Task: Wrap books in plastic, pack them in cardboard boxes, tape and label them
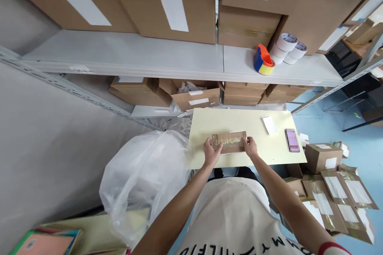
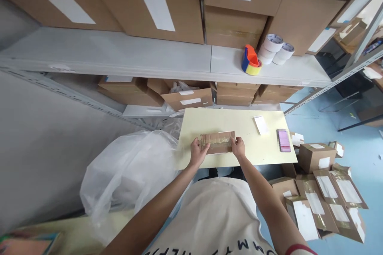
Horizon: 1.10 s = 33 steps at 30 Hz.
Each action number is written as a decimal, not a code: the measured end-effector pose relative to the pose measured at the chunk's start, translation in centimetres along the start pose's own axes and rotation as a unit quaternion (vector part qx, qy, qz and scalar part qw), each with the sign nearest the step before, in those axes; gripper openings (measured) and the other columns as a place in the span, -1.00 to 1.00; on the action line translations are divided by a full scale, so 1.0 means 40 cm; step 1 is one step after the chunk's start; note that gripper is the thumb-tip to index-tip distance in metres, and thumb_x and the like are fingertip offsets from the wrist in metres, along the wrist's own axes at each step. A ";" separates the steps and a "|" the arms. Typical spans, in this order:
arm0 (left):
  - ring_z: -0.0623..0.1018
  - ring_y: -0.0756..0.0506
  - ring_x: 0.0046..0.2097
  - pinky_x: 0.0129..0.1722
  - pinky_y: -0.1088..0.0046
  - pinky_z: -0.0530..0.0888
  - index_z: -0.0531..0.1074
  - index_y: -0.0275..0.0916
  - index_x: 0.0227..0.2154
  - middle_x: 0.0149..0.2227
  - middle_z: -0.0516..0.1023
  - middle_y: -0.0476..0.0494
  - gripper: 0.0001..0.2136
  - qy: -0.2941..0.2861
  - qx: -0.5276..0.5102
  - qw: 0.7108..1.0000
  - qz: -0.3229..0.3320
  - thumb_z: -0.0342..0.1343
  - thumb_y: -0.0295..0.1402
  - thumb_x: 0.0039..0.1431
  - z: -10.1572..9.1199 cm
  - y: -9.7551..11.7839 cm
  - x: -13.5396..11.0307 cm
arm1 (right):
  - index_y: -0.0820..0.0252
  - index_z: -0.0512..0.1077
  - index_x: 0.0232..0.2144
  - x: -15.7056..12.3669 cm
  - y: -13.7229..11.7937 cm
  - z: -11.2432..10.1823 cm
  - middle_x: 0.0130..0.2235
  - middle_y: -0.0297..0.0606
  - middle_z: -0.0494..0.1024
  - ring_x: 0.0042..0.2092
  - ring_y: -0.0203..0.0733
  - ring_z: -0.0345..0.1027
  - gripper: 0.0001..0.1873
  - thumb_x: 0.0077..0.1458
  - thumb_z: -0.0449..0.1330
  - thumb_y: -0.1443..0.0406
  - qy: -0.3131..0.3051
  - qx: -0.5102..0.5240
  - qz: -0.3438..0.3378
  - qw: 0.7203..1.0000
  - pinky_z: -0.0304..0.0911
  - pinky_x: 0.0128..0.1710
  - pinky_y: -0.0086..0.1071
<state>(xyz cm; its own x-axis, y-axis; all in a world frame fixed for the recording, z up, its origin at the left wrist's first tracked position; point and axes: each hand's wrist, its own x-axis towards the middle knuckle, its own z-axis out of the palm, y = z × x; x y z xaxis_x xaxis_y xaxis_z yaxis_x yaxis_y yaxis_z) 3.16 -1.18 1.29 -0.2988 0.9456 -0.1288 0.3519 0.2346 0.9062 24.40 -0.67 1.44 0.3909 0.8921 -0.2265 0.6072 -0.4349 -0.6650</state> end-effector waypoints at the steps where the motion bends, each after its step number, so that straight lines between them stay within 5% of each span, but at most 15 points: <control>1: 0.39 -0.32 0.12 0.10 0.02 0.35 0.20 -0.27 0.10 0.03 0.34 -0.35 -0.36 0.011 0.023 0.999 0.027 0.23 -0.14 -0.01 0.001 0.020 -0.003 | 0.26 0.41 -0.18 -0.002 0.000 0.004 -0.25 -0.02 0.56 -0.23 -0.03 0.47 -0.50 0.16 -0.03 -0.03 -0.008 0.007 -0.007 1.000 0.34 -0.28 -0.27; 6: 0.26 -0.32 0.24 0.21 -0.04 0.24 0.10 -0.21 0.19 0.16 0.24 -0.38 -0.39 -0.020 0.090 0.977 0.191 0.17 -0.22 0.10 0.048 0.153 -0.007 | 0.16 0.44 -0.16 0.008 0.043 -0.028 -0.18 -0.12 0.57 -0.22 -0.11 0.48 -0.56 0.26 -0.11 0.06 -0.044 0.028 -0.063 0.997 0.40 -0.26 -0.29; 11: 0.29 -0.29 0.23 0.19 0.01 0.29 0.24 -0.22 0.11 0.13 0.30 -0.36 -0.53 -0.124 0.099 0.952 0.261 0.15 -0.29 0.13 0.183 0.272 0.004 | 0.22 0.40 0.01 0.125 0.172 -0.168 0.08 0.03 0.46 0.13 0.11 0.32 -0.60 0.13 0.00 0.34 -0.023 -0.016 -0.081 0.996 0.25 0.13 0.00; 15: 0.51 -0.17 0.00 0.01 0.19 0.48 0.38 -0.20 -0.04 -0.04 0.51 -0.23 -0.69 -0.342 0.107 0.918 0.173 0.13 -0.31 0.14 0.335 0.328 0.020 | 0.31 0.26 0.19 0.263 0.283 -0.264 0.27 0.09 0.26 0.34 0.16 0.00 -0.39 0.06 -0.05 0.50 -0.048 -0.084 -0.085 0.992 -0.03 0.28 0.16; 18: 0.56 -0.14 -0.09 -0.09 0.26 0.52 0.43 -0.23 -0.11 -0.08 0.56 -0.22 -0.71 -0.413 0.139 0.898 0.064 0.19 -0.31 0.09 0.446 0.340 0.027 | 0.25 0.18 0.26 0.333 0.344 -0.297 0.32 0.00 0.19 0.36 0.10 -0.03 -0.33 0.09 -0.10 0.54 -0.132 -0.235 -0.160 0.950 -0.07 0.29 0.15; 23: 0.58 -0.14 -0.14 -0.09 0.31 0.50 0.48 -0.24 -0.16 -0.15 0.58 -0.20 -0.71 -0.422 0.138 0.894 -0.059 0.26 -0.30 0.02 0.555 0.318 0.030 | 0.26 0.26 0.21 0.365 0.390 -0.335 0.24 0.03 0.32 0.26 0.08 0.15 -0.40 0.14 -0.09 0.54 -0.174 -0.298 -0.271 0.898 -0.02 0.27 0.06; 30: 0.57 -0.10 -0.22 -0.20 0.38 0.51 0.51 -0.27 -0.21 -0.22 0.59 -0.20 -0.70 -0.386 0.107 0.898 -0.181 0.31 -0.29 -0.03 0.601 0.283 0.038 | 0.25 0.52 -0.17 0.418 0.375 -0.400 -0.18 -0.01 0.62 -0.14 -0.04 0.44 -0.59 0.11 -0.04 0.58 -0.260 -0.275 -0.300 0.875 0.15 0.01 -0.18; 33: 0.58 -0.09 -0.23 -0.19 0.38 0.50 0.51 -0.29 -0.20 -0.22 0.59 -0.21 -0.69 -0.377 0.099 0.899 -0.201 0.32 -0.31 -0.04 0.621 0.282 0.041 | 0.22 0.54 -0.31 0.442 0.364 -0.420 -0.33 -0.08 0.63 -0.30 -0.11 0.45 -0.69 0.15 0.01 0.52 -0.259 -0.238 -0.287 0.891 0.17 -0.15 -0.28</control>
<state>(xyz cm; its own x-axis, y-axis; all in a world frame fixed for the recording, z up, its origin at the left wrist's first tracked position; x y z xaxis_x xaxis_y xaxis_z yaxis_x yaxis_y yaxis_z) 28.67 8.63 1.29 0.2236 0.6421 -0.7333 0.5235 0.5555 0.6461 51.78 6.73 -0.31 -0.3753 0.8673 -0.3270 0.8770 0.2181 -0.4281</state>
